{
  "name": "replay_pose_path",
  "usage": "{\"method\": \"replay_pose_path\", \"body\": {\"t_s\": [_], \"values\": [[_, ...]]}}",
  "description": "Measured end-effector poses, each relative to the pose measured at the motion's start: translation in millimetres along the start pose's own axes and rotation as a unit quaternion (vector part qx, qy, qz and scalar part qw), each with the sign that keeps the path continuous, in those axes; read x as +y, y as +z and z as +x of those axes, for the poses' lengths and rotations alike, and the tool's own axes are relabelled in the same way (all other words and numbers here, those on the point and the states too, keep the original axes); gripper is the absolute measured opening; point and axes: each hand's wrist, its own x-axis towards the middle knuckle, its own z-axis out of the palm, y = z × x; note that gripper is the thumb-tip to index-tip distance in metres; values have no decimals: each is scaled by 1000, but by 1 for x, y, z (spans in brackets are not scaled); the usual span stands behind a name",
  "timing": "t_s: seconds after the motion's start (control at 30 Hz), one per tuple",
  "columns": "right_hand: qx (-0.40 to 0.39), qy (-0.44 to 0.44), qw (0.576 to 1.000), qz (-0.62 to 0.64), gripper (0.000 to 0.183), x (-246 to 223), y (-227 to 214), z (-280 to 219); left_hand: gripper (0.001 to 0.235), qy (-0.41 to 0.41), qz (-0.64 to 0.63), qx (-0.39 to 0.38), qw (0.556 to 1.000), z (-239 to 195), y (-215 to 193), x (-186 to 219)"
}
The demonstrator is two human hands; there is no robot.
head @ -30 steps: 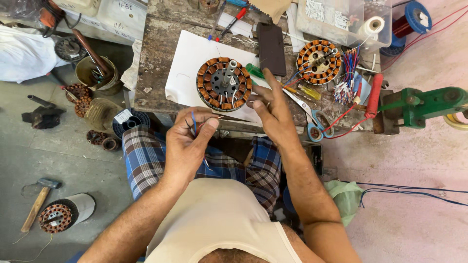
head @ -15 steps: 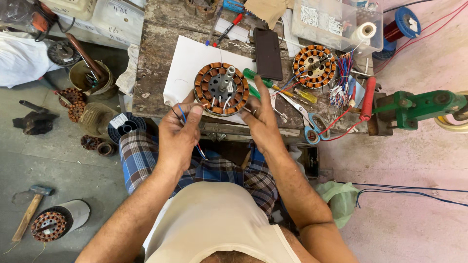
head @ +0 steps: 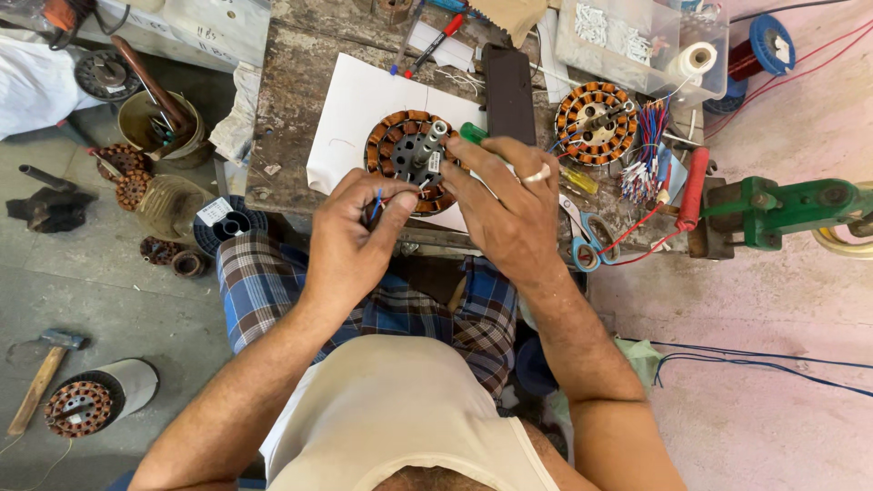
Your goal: The person wires a fan motor stator, stripping insulation from wires and connecting them to terminal leads on the stator assembly.
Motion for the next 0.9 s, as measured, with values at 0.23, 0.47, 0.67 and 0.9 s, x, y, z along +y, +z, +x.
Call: {"method": "replay_pose_path", "body": {"t_s": [0.23, 0.47, 0.67, 0.9], "values": [[-21, 26, 999, 27, 15, 6, 5, 2, 13, 74, 89, -21, 993, 22, 9, 2], [-31, 85, 990, 105, 14, 7, 6, -3, 13, 90, 147, -34, 984, 29, 11, 0], [-51, 192, 937, 287, 11, 15, 25, 2, 14, 90, 137, -35, 986, 33, 10, -1], [-85, 256, 893, 360, 11, 18, 35, 1, 14, 84, 131, -38, 987, 32, 9, -5]]}}
